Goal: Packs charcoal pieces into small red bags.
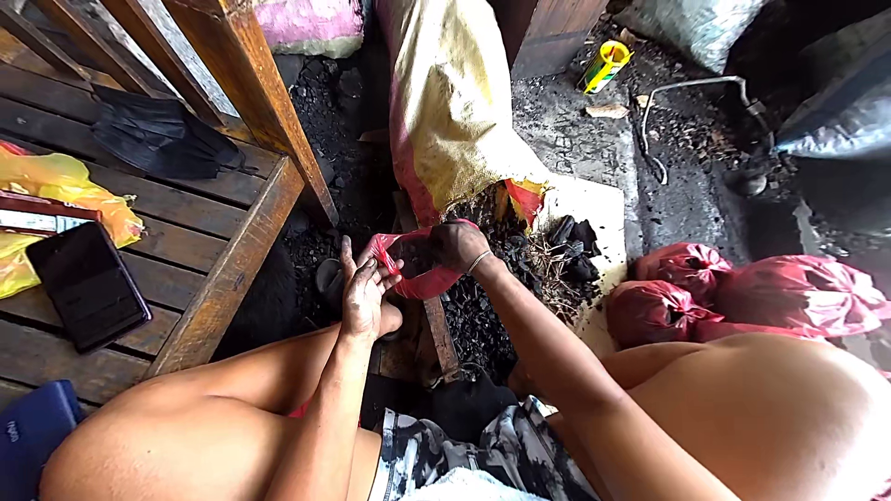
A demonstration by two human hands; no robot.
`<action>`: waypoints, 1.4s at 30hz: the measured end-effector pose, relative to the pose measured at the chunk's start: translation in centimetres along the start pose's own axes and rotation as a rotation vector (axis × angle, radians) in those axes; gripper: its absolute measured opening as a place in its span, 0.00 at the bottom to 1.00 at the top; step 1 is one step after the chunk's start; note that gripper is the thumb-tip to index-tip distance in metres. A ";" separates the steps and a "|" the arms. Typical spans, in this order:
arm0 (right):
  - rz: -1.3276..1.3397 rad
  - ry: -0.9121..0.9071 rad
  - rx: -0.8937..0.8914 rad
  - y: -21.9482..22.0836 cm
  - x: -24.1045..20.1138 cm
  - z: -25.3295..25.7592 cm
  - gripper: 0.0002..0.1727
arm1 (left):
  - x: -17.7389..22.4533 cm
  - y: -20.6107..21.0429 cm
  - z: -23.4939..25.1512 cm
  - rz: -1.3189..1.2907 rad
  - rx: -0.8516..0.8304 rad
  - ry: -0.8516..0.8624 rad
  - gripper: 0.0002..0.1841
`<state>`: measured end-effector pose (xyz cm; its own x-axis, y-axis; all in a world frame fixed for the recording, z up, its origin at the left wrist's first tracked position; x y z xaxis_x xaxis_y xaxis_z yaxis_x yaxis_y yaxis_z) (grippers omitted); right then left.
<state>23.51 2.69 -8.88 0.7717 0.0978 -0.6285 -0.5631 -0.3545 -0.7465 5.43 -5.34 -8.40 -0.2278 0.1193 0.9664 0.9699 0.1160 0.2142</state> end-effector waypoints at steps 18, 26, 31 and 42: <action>0.314 0.051 0.238 -9.1 8.1 -1.1 0.13 | -1.1 0.3 -0.6 0.073 -0.029 -0.090 0.31; 0.141 0.785 -0.063 1.5 25.7 -9.6 0.22 | -0.6 0.1 -0.4 0.069 -0.016 -0.087 0.31; 0.080 0.954 0.054 3.1 25.7 -12.5 0.32 | -0.4 -0.3 -0.6 0.038 0.005 -0.099 0.29; 0.202 1.064 0.298 2.9 27.6 -15.1 0.40 | -0.6 0.0 -0.5 0.064 -0.010 -0.087 0.31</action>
<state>47.65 -9.69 -25.06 0.4379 -0.8305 -0.3442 -0.6450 -0.0236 -0.7638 5.59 -5.91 -8.90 -0.1719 0.2111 0.9622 0.9833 0.0956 0.1547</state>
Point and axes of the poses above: each hand's wrist, its own z-axis towards the middle knuckle, its own y-axis out of the palm, x = y × z, the point moved 10 cm from there along z, towards the middle knuckle, and after that the axes turned 14 degrees about z, right-handed, at the moved point
